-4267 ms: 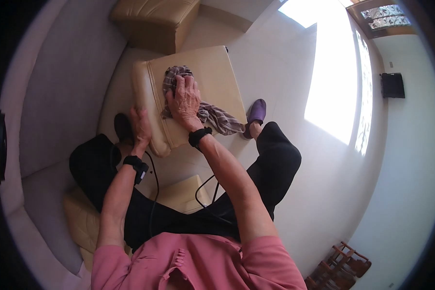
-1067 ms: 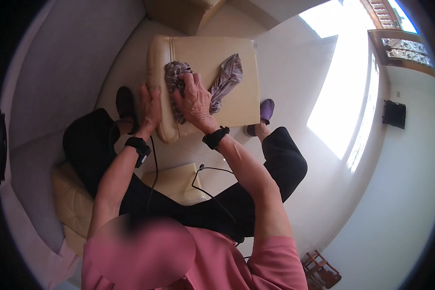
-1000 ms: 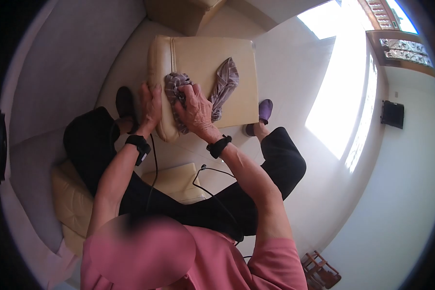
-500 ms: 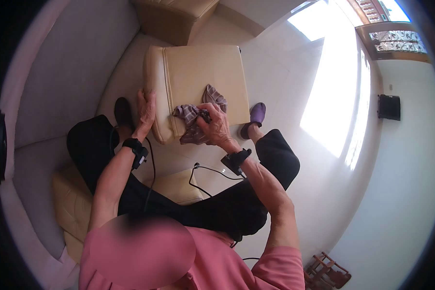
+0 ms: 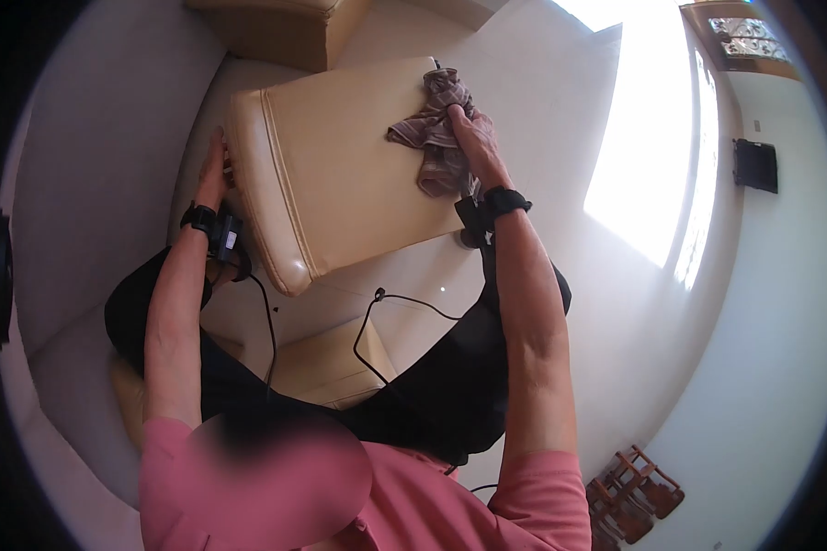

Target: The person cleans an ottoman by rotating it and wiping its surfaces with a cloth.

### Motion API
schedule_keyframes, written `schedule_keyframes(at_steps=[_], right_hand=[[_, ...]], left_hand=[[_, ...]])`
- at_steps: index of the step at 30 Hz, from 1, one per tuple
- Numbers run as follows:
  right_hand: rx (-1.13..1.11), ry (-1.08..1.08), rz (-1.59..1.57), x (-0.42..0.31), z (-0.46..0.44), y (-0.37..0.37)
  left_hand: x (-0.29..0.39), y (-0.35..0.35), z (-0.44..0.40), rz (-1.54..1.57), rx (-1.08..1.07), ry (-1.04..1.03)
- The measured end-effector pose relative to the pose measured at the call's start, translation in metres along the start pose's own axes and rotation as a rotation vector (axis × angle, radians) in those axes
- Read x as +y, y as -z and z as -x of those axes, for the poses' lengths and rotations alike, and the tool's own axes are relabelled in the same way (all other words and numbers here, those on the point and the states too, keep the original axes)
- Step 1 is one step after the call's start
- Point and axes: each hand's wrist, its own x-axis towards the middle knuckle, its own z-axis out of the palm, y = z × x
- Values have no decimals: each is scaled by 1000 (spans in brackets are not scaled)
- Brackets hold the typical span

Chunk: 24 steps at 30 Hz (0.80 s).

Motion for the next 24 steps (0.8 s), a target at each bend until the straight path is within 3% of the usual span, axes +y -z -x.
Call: schedule_keyframes(at_steps=[1,4,7,10,15,20,24], right_hand=[[-33,-7,-20,-2,-7,-6],[-84,-15,-80,-19,-31,-22],[-65,9,-166,-30,-50,-41],[-14,34,-235,-51,-52,-49],[28,131,-277,-83,-32,-54],[-28,169,-620,-95,-7,-47],[-34,180,-518,-98,2,-36]], left_hand=[[6,-11,0,79,-68,-82],[21,-27,-26,268,-155,-54],[24,-21,-36,296,-158,-178],[45,-7,-42,381,-159,-78],[80,11,-23,402,-195,-175],[100,14,-9,481,-218,-293],[109,13,17,459,-196,-431]])
